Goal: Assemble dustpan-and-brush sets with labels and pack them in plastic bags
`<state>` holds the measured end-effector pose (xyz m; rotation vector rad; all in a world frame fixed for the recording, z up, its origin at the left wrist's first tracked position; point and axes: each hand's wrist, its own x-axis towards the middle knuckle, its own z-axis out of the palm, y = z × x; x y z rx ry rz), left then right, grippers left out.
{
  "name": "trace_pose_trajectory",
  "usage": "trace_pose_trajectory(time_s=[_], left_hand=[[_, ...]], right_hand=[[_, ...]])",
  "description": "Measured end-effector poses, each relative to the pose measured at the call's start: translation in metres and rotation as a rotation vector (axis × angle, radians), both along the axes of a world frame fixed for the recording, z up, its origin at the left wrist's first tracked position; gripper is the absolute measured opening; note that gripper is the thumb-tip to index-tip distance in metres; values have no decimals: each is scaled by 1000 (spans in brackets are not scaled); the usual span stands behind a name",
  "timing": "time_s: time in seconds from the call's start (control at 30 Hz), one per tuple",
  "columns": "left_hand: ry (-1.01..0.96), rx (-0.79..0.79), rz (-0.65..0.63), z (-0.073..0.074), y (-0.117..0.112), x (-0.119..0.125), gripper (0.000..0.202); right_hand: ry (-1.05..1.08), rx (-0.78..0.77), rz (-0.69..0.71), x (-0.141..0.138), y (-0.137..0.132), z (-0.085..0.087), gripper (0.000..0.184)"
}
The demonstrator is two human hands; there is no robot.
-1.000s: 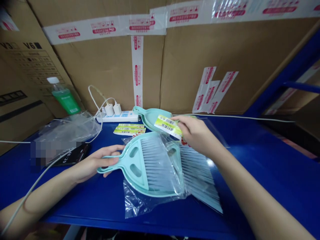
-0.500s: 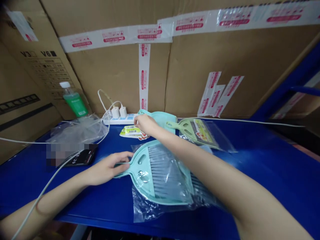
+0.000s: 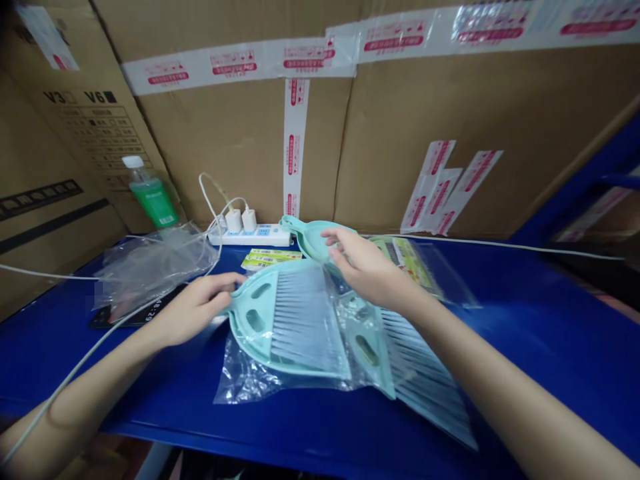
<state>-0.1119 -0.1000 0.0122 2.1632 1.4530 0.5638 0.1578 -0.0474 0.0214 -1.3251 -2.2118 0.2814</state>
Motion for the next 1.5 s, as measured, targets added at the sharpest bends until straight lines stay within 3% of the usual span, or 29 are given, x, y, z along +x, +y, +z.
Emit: trace_pose_trajectory(time_s=[0.1, 0.23, 0.33, 0.6, 0.77, 0.9, 1.13, 1.27, 1.5], left_hand=[[80, 93, 81, 12, 2, -6, 45], [82, 152, 173, 23, 5, -13, 48], [93, 169, 210, 26, 6, -15, 50], [164, 313, 373, 28, 6, -19, 46], [171, 344, 416, 27, 5, -17, 50], [215, 291, 367, 24, 4, -11, 52], [235, 270, 332, 20, 5, -9, 55], [217, 285, 318, 18, 6, -11, 55], [201, 290, 285, 18, 4, -10, 54]], right_hand=[[60, -66, -15, 19, -14, -11, 44], [-155, -170, 127, 19, -30, -18, 49], [-264, -261, 229, 14, -37, -19, 50], [-265, -346, 341, 25, -33, -16, 57], [-321, -248, 253, 19, -38, -21, 57], [-355, -188, 215, 12, -40, -22, 35], [-363, -203, 286, 18, -32, -22, 60], [-367, -150, 292, 18, -34, -23, 46], [-396, -2, 244, 10, -34, -36, 43]])
